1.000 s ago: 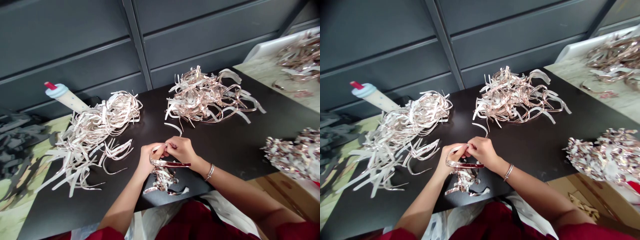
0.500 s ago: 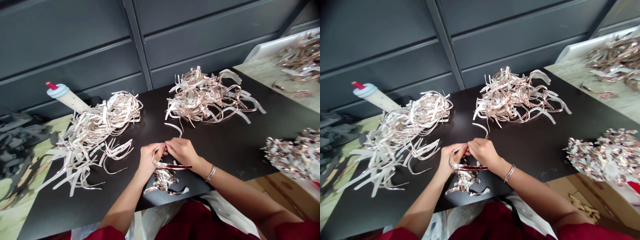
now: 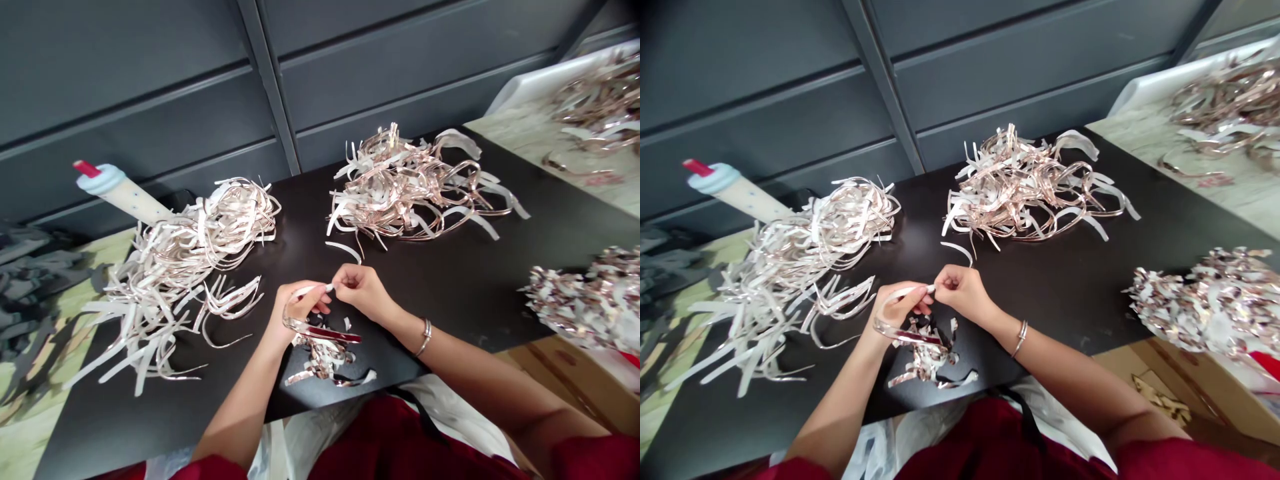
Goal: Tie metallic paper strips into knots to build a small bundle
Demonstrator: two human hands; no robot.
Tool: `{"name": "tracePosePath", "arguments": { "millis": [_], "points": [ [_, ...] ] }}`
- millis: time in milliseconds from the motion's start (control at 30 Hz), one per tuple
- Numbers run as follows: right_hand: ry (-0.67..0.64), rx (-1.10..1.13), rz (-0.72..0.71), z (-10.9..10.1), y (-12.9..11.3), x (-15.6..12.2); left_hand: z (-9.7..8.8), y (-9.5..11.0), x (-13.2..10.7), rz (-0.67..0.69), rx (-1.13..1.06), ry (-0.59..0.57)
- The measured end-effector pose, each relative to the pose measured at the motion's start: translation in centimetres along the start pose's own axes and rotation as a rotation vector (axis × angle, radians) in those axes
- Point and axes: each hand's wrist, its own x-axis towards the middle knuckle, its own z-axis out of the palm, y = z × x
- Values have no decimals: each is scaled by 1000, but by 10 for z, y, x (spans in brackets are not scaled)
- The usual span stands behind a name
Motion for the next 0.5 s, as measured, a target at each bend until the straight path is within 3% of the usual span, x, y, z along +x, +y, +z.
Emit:
{"name": "tracePosePath", "arguments": {
  "millis": [167,367,500],
  "points": [
    [-94,331,181,-1,0,0,-6,0,4,-14,-70,21],
    [-69,48,19,-4,-2,-1,-11,0,7,17,22,23],
    [-115,7,1,-5,0,0,-11,-6,9,-62,11,-20]
  ]
}}
